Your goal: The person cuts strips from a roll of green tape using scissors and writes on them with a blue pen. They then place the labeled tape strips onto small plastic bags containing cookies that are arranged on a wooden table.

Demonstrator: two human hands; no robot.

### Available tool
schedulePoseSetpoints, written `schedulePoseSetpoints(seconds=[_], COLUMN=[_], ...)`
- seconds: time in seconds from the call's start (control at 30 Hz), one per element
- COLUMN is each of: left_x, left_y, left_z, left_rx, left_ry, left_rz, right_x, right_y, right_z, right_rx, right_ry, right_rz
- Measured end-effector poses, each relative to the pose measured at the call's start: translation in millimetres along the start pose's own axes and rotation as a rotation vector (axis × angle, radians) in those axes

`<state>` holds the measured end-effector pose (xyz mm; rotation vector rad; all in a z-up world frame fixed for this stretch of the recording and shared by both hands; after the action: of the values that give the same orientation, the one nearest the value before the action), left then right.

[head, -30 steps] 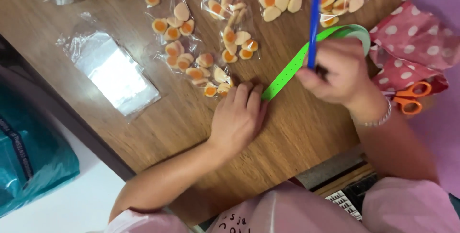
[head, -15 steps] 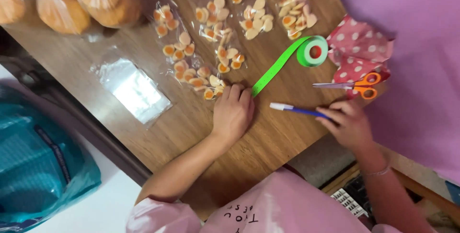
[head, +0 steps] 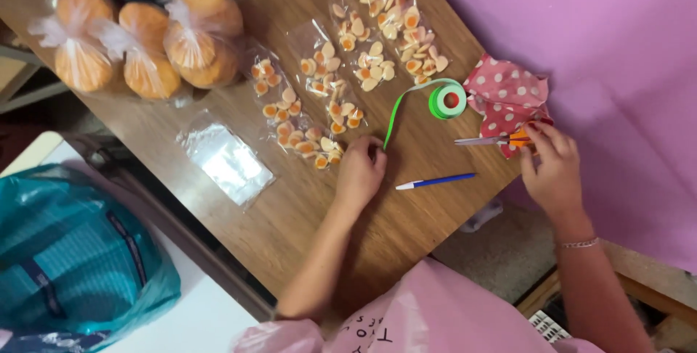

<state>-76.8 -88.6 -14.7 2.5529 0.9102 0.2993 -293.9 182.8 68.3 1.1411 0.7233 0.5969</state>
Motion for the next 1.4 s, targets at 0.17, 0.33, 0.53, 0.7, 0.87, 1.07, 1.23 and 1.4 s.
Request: schedulePoseSetpoints(seconds=[0.17, 0.33, 0.53, 0.7, 0.87, 1.07, 1.23, 1.4], left_x=[-9, -15, -16, -15, -16, -9, -9, -7], left_y=[1, -11, -2, -7, -12, -34, -45, -49], left_z=[-1, 26, 16, 9, 5, 27, 29, 23], left_rx=[0.379, 0.859, 0.922, 0.925, 0.947, 0.97, 0.983, 1.071], left_ry=[0.251, 0.238, 0.183, 0.103, 0.103, 0.055, 0.013, 0.043], left_rz=[0.13, 0.146, 0.236, 0.233, 0.263, 0.21, 0.162, 0.196], right_x=[8, 10, 10, 18, 22, 83, 131, 143], right_y=[-21, -36, -31, -24, -13, -16, -81, -104], right_z=[-20, -30, -39, -42, -26, 26, 86, 109], right_rx=[0.096, 0.167, 0.078, 0.305, 0.291, -0.26, -0.842, -1.086], right_ry=[-0.012, -0.03, -0.076, 0.004, -0.093, -0.362, -0.498, -0.581], right_rz=[0.074, 0.124, 0.196, 0.156, 0.239, 0.036, 0.284, 0.419])
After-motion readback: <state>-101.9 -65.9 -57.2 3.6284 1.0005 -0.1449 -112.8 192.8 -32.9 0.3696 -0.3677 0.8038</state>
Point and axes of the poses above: each hand's wrist, its own x-axis away from the middle knuckle, its own y-axis out of the back of the hand, z = x × y, the point moved 4 cm from there along -x, towards the middle knuckle, and after that the axes turned 5 degrees about -y, right-handed, at the moved point
